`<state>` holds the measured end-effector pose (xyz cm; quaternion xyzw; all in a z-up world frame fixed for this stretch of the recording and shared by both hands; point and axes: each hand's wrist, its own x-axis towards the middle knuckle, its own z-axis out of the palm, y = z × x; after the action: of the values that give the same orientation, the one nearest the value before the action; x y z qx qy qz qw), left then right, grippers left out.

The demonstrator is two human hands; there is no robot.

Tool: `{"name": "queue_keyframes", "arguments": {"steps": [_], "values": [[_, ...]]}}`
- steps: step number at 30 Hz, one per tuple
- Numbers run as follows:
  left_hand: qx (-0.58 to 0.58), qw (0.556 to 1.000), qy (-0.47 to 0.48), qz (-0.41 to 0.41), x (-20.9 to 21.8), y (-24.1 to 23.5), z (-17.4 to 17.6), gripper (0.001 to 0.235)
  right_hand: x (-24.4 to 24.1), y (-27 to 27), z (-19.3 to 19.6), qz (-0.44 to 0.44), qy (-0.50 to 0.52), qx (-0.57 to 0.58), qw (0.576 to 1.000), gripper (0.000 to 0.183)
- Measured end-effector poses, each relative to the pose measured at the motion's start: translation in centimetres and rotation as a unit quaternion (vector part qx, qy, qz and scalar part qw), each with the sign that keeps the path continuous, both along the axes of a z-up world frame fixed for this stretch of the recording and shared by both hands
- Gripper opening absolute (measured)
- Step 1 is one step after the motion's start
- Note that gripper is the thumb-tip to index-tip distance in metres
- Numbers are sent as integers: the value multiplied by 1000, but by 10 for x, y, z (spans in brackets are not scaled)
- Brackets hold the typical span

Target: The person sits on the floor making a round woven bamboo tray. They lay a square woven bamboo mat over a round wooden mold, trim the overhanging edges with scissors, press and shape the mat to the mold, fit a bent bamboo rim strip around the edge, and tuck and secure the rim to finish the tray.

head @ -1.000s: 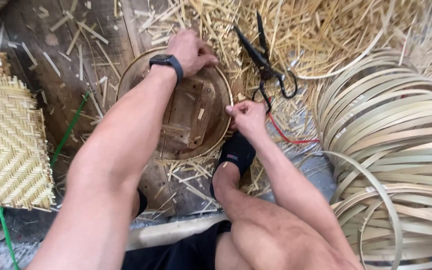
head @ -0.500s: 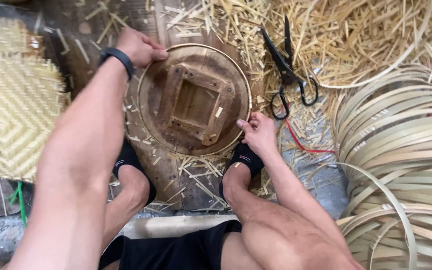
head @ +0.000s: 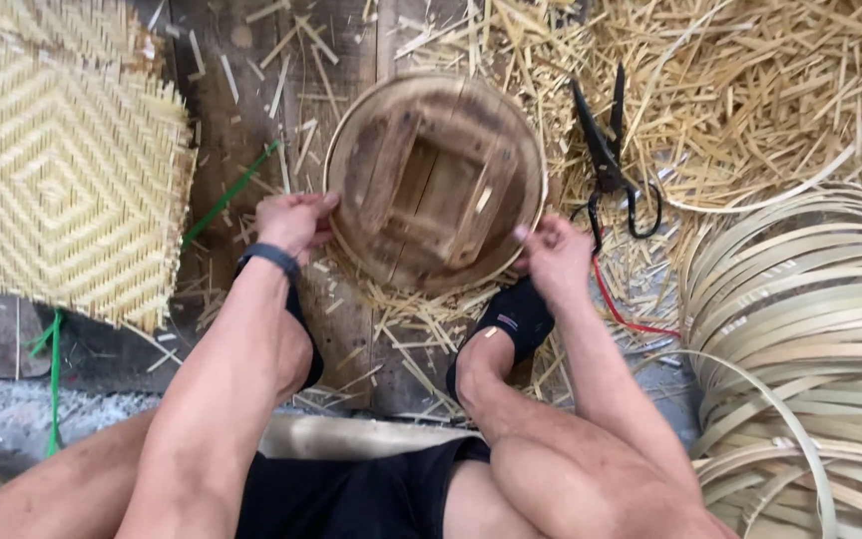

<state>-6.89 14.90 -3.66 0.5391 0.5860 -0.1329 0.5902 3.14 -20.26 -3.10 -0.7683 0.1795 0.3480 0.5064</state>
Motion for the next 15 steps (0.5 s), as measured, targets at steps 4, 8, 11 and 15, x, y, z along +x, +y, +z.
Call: {"name": "queue_keyframes", "arguments": {"steps": [4,8,11,15], "values": [[0,998,6,64,-4,-40,30,24,2,-2,6,-54,22,57,997,36],[-151,979,73,113,-40,-74,7,34,-16,4,-9,-106,120,119,980,22],[-134,975,-86,153,-67,-74,-43,34,-7,14,9,-76,115,49,989,15],[-79,986,-63,132,-52,-76,-31,38,-14,7,-2,-70,64,60,994,21]]}}
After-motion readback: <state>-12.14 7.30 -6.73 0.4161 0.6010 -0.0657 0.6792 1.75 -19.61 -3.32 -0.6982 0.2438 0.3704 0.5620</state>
